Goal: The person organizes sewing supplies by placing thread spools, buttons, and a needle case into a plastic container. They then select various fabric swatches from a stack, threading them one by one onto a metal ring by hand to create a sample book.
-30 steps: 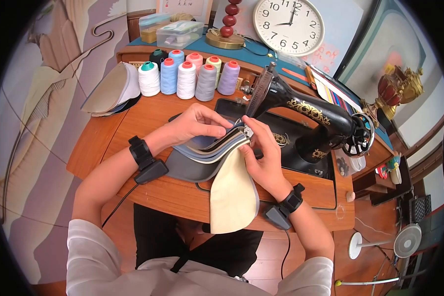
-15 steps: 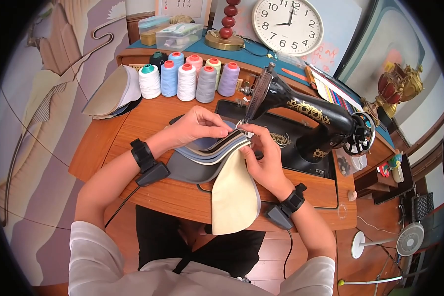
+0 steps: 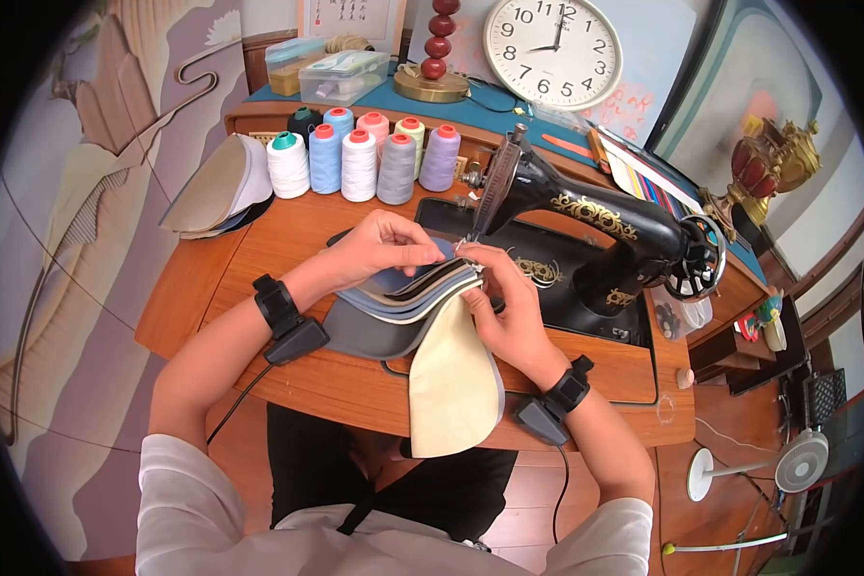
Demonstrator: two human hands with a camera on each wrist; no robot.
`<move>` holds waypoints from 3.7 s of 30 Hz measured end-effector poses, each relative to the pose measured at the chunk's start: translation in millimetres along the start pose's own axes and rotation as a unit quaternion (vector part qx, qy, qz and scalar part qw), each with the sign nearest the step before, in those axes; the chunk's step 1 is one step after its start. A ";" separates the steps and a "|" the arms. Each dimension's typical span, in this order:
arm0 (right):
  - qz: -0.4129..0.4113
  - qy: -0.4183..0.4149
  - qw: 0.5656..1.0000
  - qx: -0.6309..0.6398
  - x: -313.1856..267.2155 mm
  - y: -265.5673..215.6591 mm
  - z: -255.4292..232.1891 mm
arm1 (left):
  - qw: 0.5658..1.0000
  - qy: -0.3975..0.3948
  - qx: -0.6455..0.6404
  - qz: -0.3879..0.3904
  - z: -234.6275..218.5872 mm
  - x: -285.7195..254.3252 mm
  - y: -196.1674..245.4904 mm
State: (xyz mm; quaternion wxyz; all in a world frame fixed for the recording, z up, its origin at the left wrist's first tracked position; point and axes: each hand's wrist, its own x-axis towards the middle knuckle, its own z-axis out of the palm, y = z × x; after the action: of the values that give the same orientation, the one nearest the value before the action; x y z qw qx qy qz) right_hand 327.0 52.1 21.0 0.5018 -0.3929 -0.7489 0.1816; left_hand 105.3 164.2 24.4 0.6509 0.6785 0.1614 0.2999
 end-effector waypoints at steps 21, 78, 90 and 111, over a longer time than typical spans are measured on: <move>-0.005 -0.008 1.000 0.000 -1.8 -5.2 -3.0 | 0.911 0.031 0.394 -0.115 -26.0 -44.6 95.7; -0.057 0.001 0.998 -0.024 -1.8 -9.8 -6.4 | 0.982 -0.106 0.149 -0.047 19.1 18.3 41.8; -0.033 -0.001 0.999 -0.012 -0.6 -9.4 -6.0 | 0.997 -0.041 -0.068 -0.025 19.8 21.6 9.2; -0.032 -0.008 0.999 -0.029 0.4 -12.4 -4.6 | 0.994 -0.004 -0.106 0.014 12.3 13.1 -5.2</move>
State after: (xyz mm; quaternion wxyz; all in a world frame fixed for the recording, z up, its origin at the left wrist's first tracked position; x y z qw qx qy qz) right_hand 326.0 44.1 31.5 0.4898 -0.3818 -0.7699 0.1466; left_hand 123.9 163.0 22.2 0.7152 0.6093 0.1170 0.3218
